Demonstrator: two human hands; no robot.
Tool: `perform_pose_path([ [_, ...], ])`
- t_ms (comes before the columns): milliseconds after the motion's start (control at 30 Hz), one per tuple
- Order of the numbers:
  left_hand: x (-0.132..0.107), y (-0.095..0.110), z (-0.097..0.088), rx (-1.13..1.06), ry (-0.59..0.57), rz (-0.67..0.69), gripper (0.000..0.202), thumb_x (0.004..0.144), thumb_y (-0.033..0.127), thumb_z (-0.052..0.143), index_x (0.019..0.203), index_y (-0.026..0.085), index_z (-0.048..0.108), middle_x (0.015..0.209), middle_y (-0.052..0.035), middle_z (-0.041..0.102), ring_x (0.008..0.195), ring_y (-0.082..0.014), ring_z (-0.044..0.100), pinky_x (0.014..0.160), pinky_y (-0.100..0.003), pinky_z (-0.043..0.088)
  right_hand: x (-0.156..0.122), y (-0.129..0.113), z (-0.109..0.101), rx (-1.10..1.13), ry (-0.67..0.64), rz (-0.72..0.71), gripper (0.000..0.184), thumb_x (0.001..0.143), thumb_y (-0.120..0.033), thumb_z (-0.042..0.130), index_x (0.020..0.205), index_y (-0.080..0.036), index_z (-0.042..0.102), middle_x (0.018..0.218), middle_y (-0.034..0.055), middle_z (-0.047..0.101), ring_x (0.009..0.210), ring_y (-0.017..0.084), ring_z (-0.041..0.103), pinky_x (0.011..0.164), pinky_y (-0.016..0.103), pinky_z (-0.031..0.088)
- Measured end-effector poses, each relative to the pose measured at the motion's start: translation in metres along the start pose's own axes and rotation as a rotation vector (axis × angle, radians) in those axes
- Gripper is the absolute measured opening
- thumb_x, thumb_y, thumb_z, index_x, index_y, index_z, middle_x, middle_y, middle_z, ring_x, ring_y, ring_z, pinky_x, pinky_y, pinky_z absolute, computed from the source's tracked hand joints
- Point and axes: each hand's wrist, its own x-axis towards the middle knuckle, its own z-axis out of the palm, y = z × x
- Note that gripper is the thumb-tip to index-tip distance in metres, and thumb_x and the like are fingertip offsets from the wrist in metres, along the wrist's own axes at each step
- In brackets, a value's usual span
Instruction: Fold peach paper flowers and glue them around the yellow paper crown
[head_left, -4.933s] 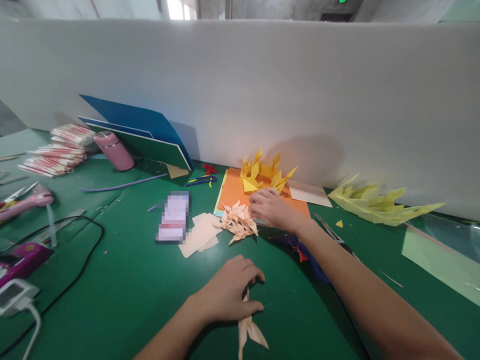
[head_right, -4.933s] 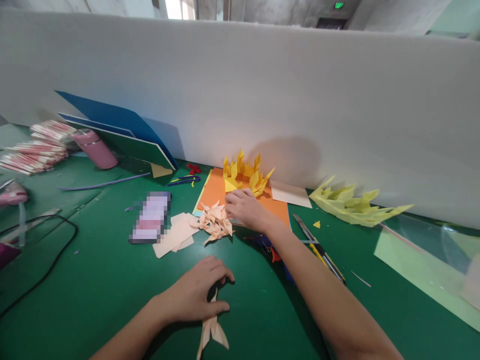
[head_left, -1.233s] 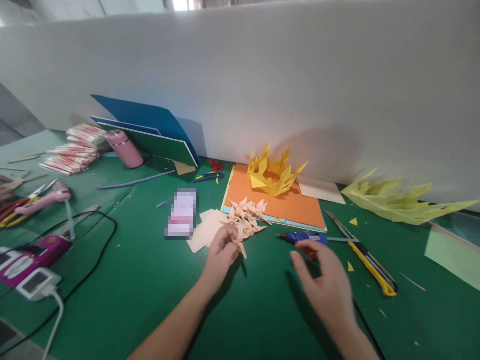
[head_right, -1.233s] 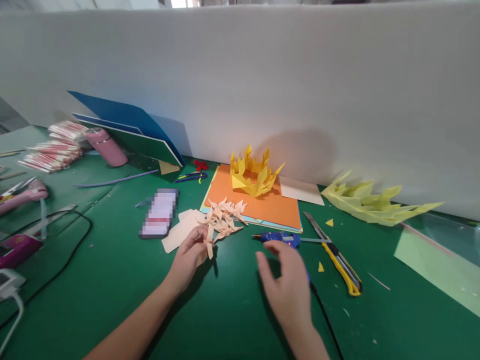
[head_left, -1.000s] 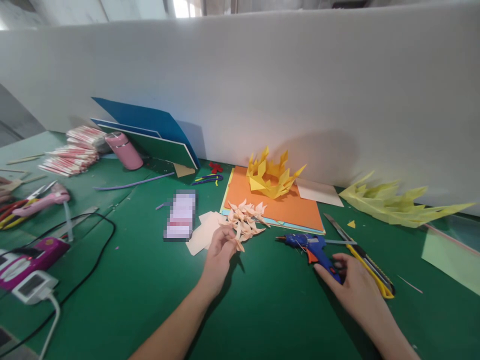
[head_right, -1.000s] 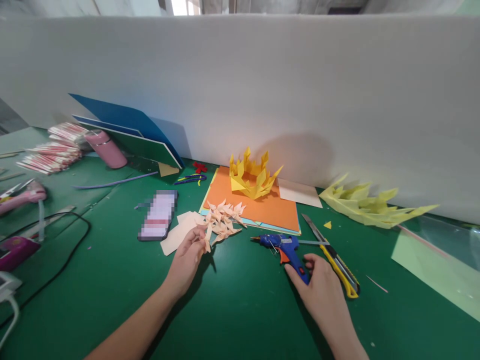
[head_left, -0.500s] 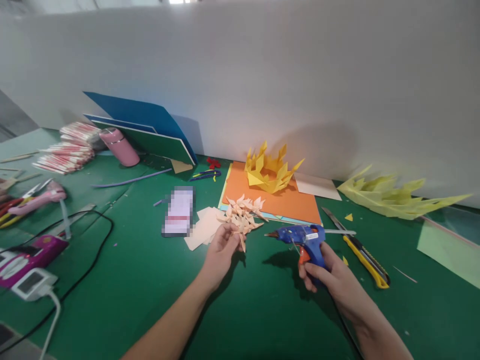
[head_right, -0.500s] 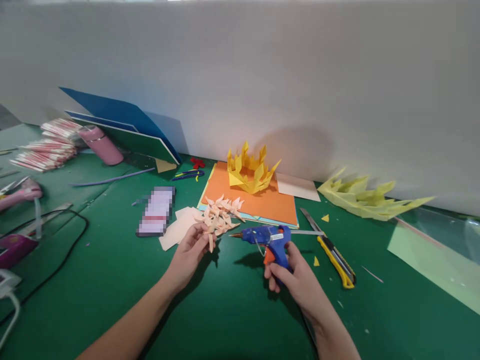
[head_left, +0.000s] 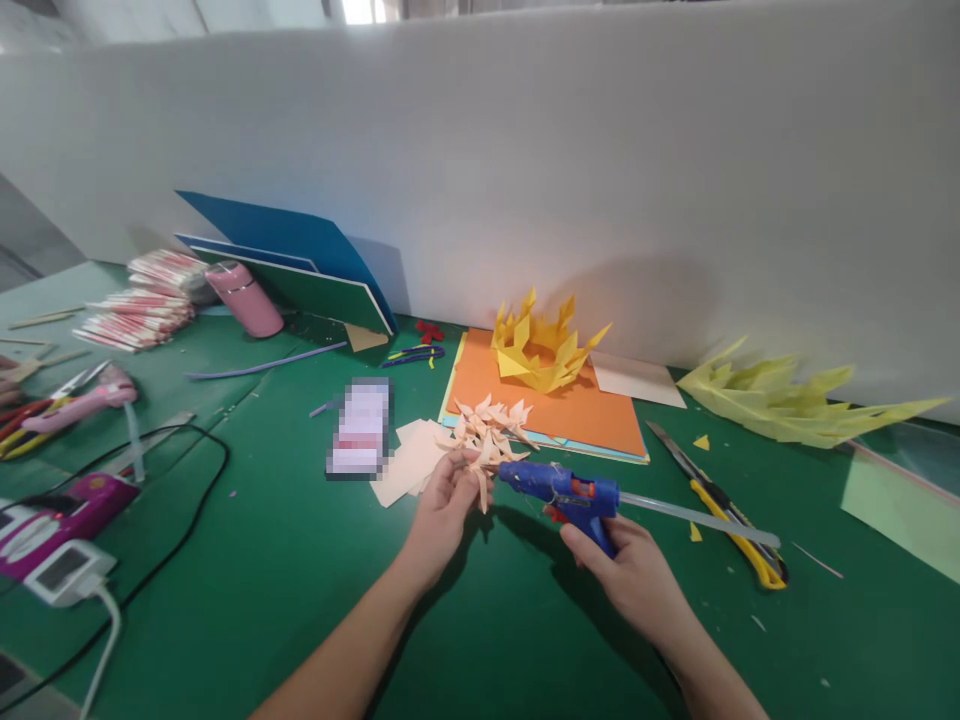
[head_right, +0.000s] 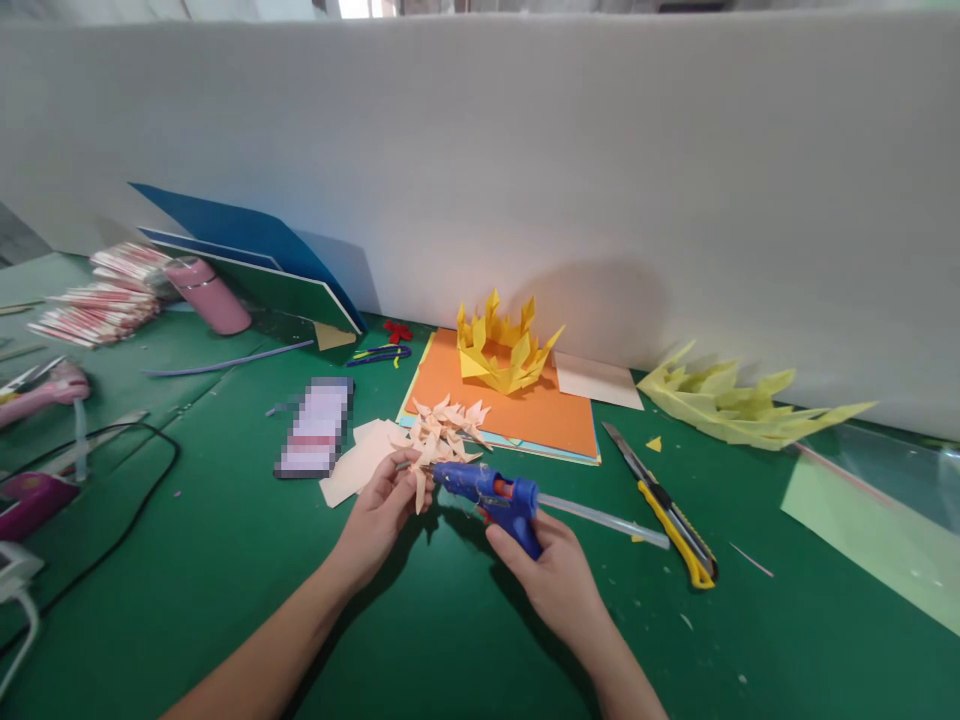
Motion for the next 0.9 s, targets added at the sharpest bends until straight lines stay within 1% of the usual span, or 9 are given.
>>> perform_pose_path([
  [100,0.0,-0.001,0.0,-0.003,-0.002,0.003,0.032,0.073,0.043,0.064,0.094,0.022,0.051,0.06,0.0056,0.054,0.059,-0.0104,0.052,0.062,-0.026,0.043,0.0,-0.001,0.003,-0.045,0.02,-0.064,0.03,0.068,-0.049,0.057,0.067,-0.022,0.07,0.059,0.0032,0.068,0.057,0.022,0.062,0.06,0.032,0.051],
  [167,0.0,-0.001,0.001,-0.001,-0.009,-0.001,0.032,0.074,0.043,0.063,0.094,0.021,0.051,0.059,0.0057,0.054,0.058,-0.0101,0.051,0.061,-0.026,0.042,-0.001,0.003,0.004,-0.069,0.025,-0.098,0.032,0.07,-0.049,0.057,0.072,-0.021,0.071,0.066,0.0044,0.071,0.061,0.023,0.064,0.062,0.033,0.052],
  [300,0.0,-0.001,0.001,-0.013,-0.015,0.0,0.032,0.074,0.043,0.063,0.094,0.021,0.051,0.059,0.0061,0.054,0.055,-0.0094,0.049,0.06,-0.025,0.041,-0.002,0.013,0.003,-0.127,0.042,-0.183,0.036,0.074,-0.054,0.056,0.069,-0.022,0.071,0.063,0.0042,0.07,0.057,0.022,0.064,0.059,0.03,0.052],
  [433,-0.001,0.0,0.001,-0.033,-0.011,-0.02,0.031,0.074,0.042,0.063,0.093,0.021,0.05,0.058,0.0067,0.054,0.055,-0.0083,0.048,0.061,-0.024,0.04,-0.003,0.017,0.001,-0.205,0.052,-0.283,0.047,0.077,-0.061,0.049,0.07,-0.02,0.072,0.062,0.0052,0.069,0.056,0.02,0.063,0.058,0.028,0.052],
  [533,-0.002,0.001,0.001,-0.051,-0.013,-0.034,0.03,0.075,0.041,0.063,0.093,0.021,0.05,0.06,0.0065,0.055,0.056,-0.008,0.048,0.061,-0.023,0.039,-0.003,0.014,0.002,-0.224,0.064,-0.302,0.057,0.08,-0.065,0.041,0.069,-0.018,0.07,0.062,0.006,0.069,0.056,0.02,0.063,0.059,0.027,0.052],
  [633,-0.003,0.001,0.001,-0.072,-0.025,-0.041,0.03,0.075,0.041,0.063,0.093,0.021,0.049,0.061,0.0067,0.055,0.055,-0.0074,0.047,0.06,-0.023,0.038,-0.003,0.01,0.002,-0.24,0.069,-0.322,0.061,0.081,-0.068,0.035,0.068,-0.019,0.07,0.062,0.006,0.069,0.056,0.019,0.063,0.058,0.026,0.052],
  [767,-0.002,0.001,0.001,-0.093,-0.032,-0.061,0.03,0.075,0.04,0.064,0.092,0.021,0.049,0.062,0.0064,0.055,0.056,-0.0073,0.047,0.059,-0.022,0.037,-0.002,0.01,0.0,-0.249,0.08,-0.308,0.062,0.08,-0.069,0.036,0.067,-0.019,0.069,0.06,0.0062,0.067,0.053,0.019,0.062,0.055,0.027,0.051],
  [900,-0.002,0.002,0.001,-0.109,-0.047,-0.062,0.031,0.074,0.042,0.064,0.091,0.021,0.048,0.061,0.0071,0.053,0.055,-0.0068,0.045,0.058,-0.022,0.036,-0.002,0.016,0.0,-0.244,0.069,-0.307,0.058,0.083,-0.065,0.037,0.066,-0.019,0.069,0.056,0.0053,0.065,0.05,0.018,0.059,0.052,0.026,0.05],
])
